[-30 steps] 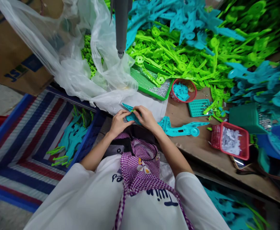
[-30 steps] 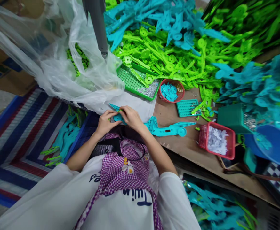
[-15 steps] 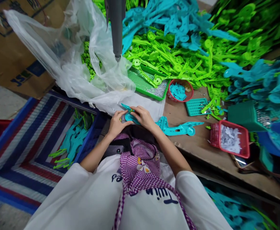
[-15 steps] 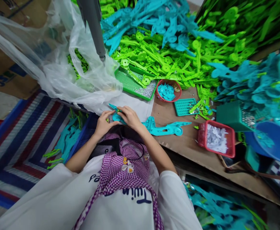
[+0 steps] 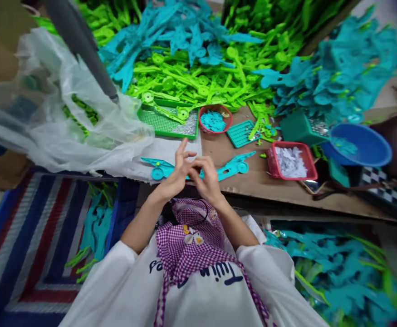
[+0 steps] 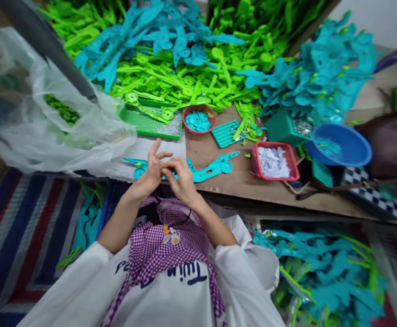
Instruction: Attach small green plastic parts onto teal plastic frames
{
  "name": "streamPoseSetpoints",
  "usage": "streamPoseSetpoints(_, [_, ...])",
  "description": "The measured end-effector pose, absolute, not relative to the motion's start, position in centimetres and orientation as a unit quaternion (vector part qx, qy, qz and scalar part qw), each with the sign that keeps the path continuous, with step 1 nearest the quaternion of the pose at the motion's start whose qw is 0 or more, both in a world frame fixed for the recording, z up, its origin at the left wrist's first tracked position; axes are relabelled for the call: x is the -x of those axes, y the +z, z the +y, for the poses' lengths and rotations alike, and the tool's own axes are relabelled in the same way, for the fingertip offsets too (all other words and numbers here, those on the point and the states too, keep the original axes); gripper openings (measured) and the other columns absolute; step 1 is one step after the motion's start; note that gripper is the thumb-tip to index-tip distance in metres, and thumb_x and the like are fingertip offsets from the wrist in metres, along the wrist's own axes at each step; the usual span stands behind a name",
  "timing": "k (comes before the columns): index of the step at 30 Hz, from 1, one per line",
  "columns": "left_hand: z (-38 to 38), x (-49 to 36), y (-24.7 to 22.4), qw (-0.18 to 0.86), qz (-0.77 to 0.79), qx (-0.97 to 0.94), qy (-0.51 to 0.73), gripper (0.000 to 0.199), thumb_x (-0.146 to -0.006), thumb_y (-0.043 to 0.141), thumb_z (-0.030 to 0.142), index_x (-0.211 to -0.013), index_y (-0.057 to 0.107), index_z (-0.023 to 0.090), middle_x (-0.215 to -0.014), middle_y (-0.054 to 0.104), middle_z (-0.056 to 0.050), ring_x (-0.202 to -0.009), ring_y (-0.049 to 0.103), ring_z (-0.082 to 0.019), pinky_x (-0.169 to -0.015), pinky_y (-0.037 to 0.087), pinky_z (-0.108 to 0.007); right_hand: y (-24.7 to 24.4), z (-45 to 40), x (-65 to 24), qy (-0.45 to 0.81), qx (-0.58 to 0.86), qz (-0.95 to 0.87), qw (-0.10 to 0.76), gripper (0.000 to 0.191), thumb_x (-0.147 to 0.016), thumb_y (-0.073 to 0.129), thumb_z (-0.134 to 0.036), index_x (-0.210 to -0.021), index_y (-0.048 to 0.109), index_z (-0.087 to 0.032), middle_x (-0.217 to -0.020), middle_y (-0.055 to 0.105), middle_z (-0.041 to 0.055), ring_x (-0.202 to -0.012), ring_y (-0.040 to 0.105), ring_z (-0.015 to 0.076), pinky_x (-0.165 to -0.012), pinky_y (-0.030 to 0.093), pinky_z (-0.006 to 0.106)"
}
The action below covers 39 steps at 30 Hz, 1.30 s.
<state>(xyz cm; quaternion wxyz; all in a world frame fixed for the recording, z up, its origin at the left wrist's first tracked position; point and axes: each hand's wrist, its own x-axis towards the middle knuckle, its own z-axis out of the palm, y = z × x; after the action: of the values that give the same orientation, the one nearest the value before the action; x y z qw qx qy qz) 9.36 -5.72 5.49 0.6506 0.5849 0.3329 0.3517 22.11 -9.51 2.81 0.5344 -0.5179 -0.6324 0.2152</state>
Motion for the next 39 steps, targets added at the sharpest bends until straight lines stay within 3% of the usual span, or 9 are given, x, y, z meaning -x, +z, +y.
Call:
streamPoseSetpoints(2, [-4.1, -12.2, 6.4, 0.596, 0.285, -0.678, 0.322, 0.067, -0.094, 0.033, 0.066, -0.151, 0.031, 0.03, -0.141, 0.043, -0.01, -0.12, 0.052, -0.023, -0.102, 0.045, -0.04, 3.3, -9.8, -24.5, 0.198, 0.556, -0.542, 0.598, 0.023, -0.096, 0.051, -0.046, -0.099, 0.054, -0.024, -0.101, 0.059, 0.0061, -0.091, 0.061, 0.0171, -0.075, 0.054, 0.032])
streamPoseSetpoints(5, [-3.0, -16.1, 5.7, 0.503, 0.266, -0.755, 0.326, 0.057, -0.098, 0.031, 0.059, -0.142, 0.044, 0.025, -0.139, 0.047, -0.012, -0.125, 0.049, -0.022, -0.105, 0.042, -0.039, 3.4, -10.9, -28.2, 0.22, 0.581, -0.435, 0.651, 0.027, -0.096, 0.048, -0.051, -0.102, 0.046, -0.025, -0.103, 0.063, 0.006, -0.085, 0.065, 0.0159, -0.072, 0.056, 0.031])
streamPoseSetpoints(8, [-3.8, -18.2, 2.4, 0.411, 0.263, -0.838, 0.245, 0.052, -0.098, 0.039, 0.053, -0.14, 0.048, 0.024, -0.133, 0.052, -0.013, -0.122, 0.052, -0.024, -0.104, 0.042, -0.04, 2.4, -12.5, -31.9, 0.236, 0.621, -0.382, 0.643, 0.031, -0.089, 0.061, -0.05, -0.099, 0.047, -0.025, -0.075, 0.063, -0.0015, -0.06, 0.06, 0.0118, -0.057, 0.052, 0.025])
streamPoseSetpoints(10, [-4.8, -18.4, -0.1, 0.315, 0.264, -0.897, 0.165, 0.051, -0.095, 0.048, 0.049, -0.14, 0.05, 0.024, -0.134, 0.052, -0.014, -0.124, 0.05, -0.028, -0.105, 0.04, -0.045, 1.5, -13.6, -34.2, 0.239, 0.655, -0.355, 0.623, 0.037, -0.081, 0.07, -0.051, -0.093, 0.049, -0.024, -0.061, 0.056, -0.0063, -0.046, 0.05, 0.009, -0.044, 0.043, 0.021])
streamPoseSetpoints(12, [-5.6, -18.2, -1.8, 0.231, 0.262, -0.93, 0.117, 0.049, -0.093, 0.055, 0.044, -0.138, 0.053, 0.024, -0.134, 0.053, -0.014, -0.126, 0.048, -0.03, -0.106, 0.039, -0.047, 0.9, -14.7, -35.8, 0.226, 0.686, -0.343, 0.601, 0.036, -0.078, 0.071, -0.052, -0.086, 0.054, -0.022, -0.057, 0.052, -0.007, -0.044, 0.045, 0.0078, -0.04, 0.036, 0.02])
streamPoseSetpoints(14, [-6.1, -17.7, -2.7, 0.187, 0.25, -0.944, 0.105, 0.046, -0.093, 0.056, 0.041, -0.136, 0.056, 0.025, -0.132, 0.056, -0.012, -0.125, 0.048, -0.028, -0.106, 0.038, -0.045, 0.7, -15.4, -36.8, 0.206, 0.707, -0.356, 0.575, 0.032, -0.083, 0.065, -0.052, -0.083, 0.06, -0.02, -0.062, 0.054, -0.0042, -0.05, 0.049, 0.0086, -0.045, 0.04, 0.021])
streamPoseSetpoints(20, [-6.0, -16.8, -3.1, 0.176, 0.241, -0.947, 0.122, 0.046, -0.095, 0.052, 0.042, -0.137, 0.056, 0.027, -0.132, 0.06, -0.01, -0.125, 0.049, -0.026, -0.106, 0.04, -0.045, -0.9, -13.3, -39.8, 0.185, 0.729, -0.428, 0.501, 0.041, -0.085, 0.06, -0.058, -0.101, 0.065, -0.02, -0.079, 0.066, 0.003, -0.067, 0.061, 0.0167, -0.063, 0.051, 0.03])
streamPoseSetpoints(26, [-6.3, -17.0, -3.1, 0.187, 0.267, -0.938, 0.12, 0.041, -0.098, 0.046, 0.043, -0.136, 0.057, 0.033, -0.137, 0.059, -0.008, -0.137, 0.042, -0.029, -0.115, 0.015, -0.064, -2.7, -10.9, -42.4, 0.108, 0.736, -0.529, 0.409, 0.038, -0.093, 0.047, -0.054, -0.092, 0.064, -0.02, -0.092, 0.07, 0.009, -0.086, 0.064, 0.0224, -0.081, 0.051, 0.036])
streamPoseSetpoints(39, [-6.4, -17.1, -2.6, 0.22, 0.266, -0.932, 0.112, 0.04, -0.097, 0.048, 0.038, -0.136, 0.057, 0.032, -0.139, 0.058, -0.009, -0.136, 0.043, -0.029, -0.114, 0.009, -0.067, -2.8, -10.8, -41.9, 0.139, 0.715, -0.575, 0.373, 0.033, -0.094, 0.048, -0.05, -0.085, 0.062, -0.021, -0.084, 0.068, 0.0064, -0.077, 0.06, 0.0205, -0.075, 0.047, 0.033])
